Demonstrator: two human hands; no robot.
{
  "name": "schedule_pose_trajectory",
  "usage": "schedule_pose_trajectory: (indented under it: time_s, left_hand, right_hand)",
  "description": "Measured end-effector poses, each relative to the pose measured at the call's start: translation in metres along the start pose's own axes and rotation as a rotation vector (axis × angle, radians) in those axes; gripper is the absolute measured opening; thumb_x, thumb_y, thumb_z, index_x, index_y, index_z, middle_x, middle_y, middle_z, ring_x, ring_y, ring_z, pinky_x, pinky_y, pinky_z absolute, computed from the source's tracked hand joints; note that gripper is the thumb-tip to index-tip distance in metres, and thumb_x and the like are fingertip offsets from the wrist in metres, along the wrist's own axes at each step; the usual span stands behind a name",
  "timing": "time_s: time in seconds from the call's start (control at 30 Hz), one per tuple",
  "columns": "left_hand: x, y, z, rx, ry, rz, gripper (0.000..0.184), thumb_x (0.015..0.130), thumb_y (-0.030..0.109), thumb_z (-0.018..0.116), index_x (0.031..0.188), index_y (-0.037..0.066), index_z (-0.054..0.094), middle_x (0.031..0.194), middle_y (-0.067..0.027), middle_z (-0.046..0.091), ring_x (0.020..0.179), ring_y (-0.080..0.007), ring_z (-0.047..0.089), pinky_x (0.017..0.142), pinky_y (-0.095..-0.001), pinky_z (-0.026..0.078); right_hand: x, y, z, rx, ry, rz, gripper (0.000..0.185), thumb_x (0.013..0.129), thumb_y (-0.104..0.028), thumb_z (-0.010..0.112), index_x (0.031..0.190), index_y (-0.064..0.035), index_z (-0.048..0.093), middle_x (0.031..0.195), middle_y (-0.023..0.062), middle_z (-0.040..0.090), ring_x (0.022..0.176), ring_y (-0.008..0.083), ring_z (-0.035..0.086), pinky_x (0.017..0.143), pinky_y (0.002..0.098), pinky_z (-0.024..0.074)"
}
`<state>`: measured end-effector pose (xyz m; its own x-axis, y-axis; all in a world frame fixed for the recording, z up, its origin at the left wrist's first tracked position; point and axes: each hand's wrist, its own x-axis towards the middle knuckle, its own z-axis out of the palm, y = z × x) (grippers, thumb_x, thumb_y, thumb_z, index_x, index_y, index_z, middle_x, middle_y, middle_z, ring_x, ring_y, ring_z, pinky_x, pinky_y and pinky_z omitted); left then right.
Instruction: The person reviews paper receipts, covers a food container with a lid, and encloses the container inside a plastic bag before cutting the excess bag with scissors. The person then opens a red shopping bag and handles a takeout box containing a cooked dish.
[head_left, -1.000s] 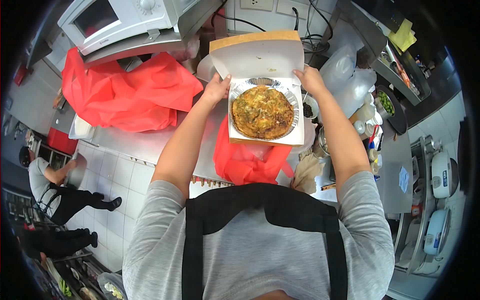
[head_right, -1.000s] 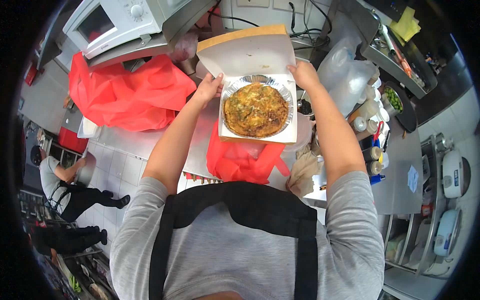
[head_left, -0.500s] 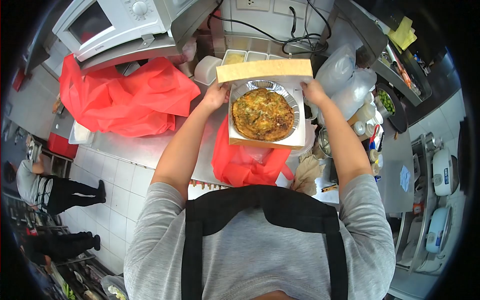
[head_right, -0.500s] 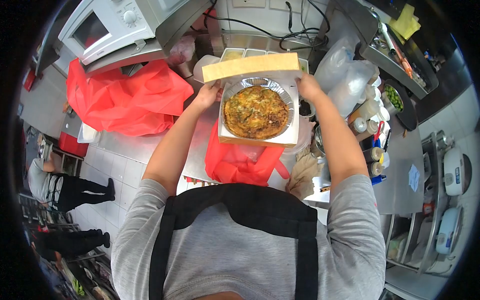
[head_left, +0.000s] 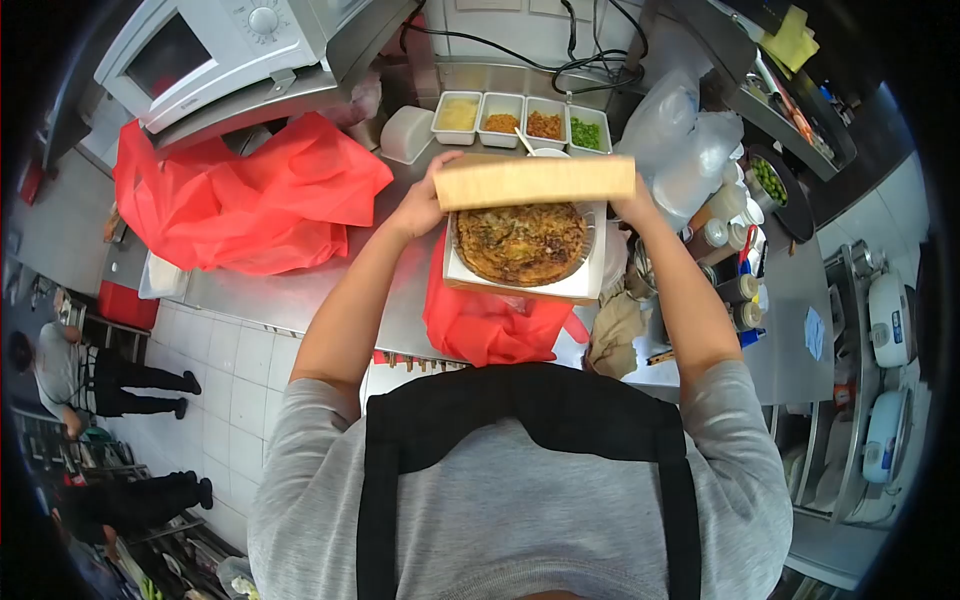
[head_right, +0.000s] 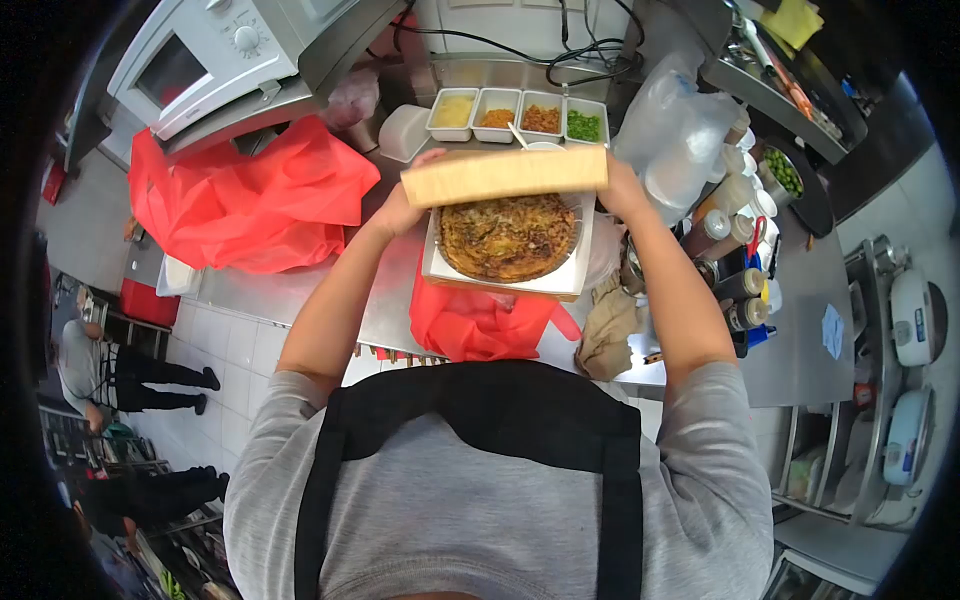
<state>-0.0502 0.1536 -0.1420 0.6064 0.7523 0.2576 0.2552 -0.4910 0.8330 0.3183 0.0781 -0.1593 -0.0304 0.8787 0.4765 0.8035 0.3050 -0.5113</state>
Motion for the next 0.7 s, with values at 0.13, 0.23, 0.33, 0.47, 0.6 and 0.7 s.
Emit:
schedule_pose_trajectory:
  time_s: [0.13,0.23,0.33,0.47,0.6,0.7]
  left_hand:
    - [0.009,0.008,0.002,0.015,0.075,-0.330,0.058,0.091,0.036,0.051,0.137,0.013,0.026,0.093,-0.0183,0.065,0.089,-0.0350,0.063,0.082,-0.0408,0.047]
    - [0.015,0.009,0.002,0.165,0.089,-0.287,0.060,0.091,0.039,0.050,0.138,0.011,0.024,0.091,-0.0203,0.065,0.090,-0.0380,0.063,0.081,-0.0422,0.046]
    - [0.020,0.015,0.001,0.191,0.078,-0.304,0.063,0.090,0.039,0.051,0.139,0.011,0.022,0.091,-0.0210,0.065,0.089,-0.0390,0.062,0.080,-0.0425,0.046]
    - [0.019,0.015,-0.001,0.187,0.041,-0.290,0.066,0.089,0.031,0.055,0.142,0.014,0.020,0.092,-0.0188,0.065,0.085,-0.0355,0.063,0.080,-0.0404,0.047]
    - [0.013,0.018,-0.008,-0.076,-0.056,-0.141,0.068,0.085,0.016,0.059,0.142,0.017,0.023,0.098,-0.0146,0.064,0.084,-0.0276,0.063,0.081,-0.0375,0.048]
    - [0.018,-0.006,-0.017,0.168,-0.188,0.244,0.079,0.081,0.011,0.063,0.145,0.025,0.021,0.114,-0.0122,0.060,0.109,-0.0209,0.056,0.094,-0.0310,0.043]
  right_hand:
    - [0.014,0.025,0.010,-0.252,-0.119,0.250,0.036,0.090,-0.028,0.050,0.092,0.0060,0.061,0.096,0.0314,0.059,0.091,0.0474,0.055,0.081,0.0497,0.0448]
    - [0.013,-0.001,-0.002,-0.247,-0.150,0.280,0.036,0.089,-0.027,0.052,0.093,0.0072,0.062,0.095,0.0324,0.059,0.091,0.0481,0.055,0.082,0.0494,0.0449]
    - [0.004,-0.030,-0.008,-0.156,-0.124,0.310,0.034,0.087,-0.026,0.054,0.098,0.0051,0.061,0.098,0.0306,0.060,0.094,0.0466,0.056,0.084,0.0474,0.0453]
    - [-0.011,-0.041,-0.008,0.093,-0.137,0.260,0.038,0.082,-0.029,0.060,0.107,0.0009,0.059,0.103,0.0253,0.062,0.099,0.0412,0.058,0.086,0.0433,0.0461]
    - [-0.021,-0.054,-0.006,0.176,-0.189,0.087,0.061,0.074,-0.029,0.070,0.126,-0.0077,0.047,0.119,0.0193,0.057,0.106,0.0351,0.057,0.090,0.0404,0.0457]
    - [-0.025,-0.061,-0.012,0.061,-0.295,0.031,0.080,0.071,-0.027,0.073,0.138,-0.0119,0.032,0.130,0.0192,0.050,0.116,0.0346,0.051,0.098,0.0388,0.0412]
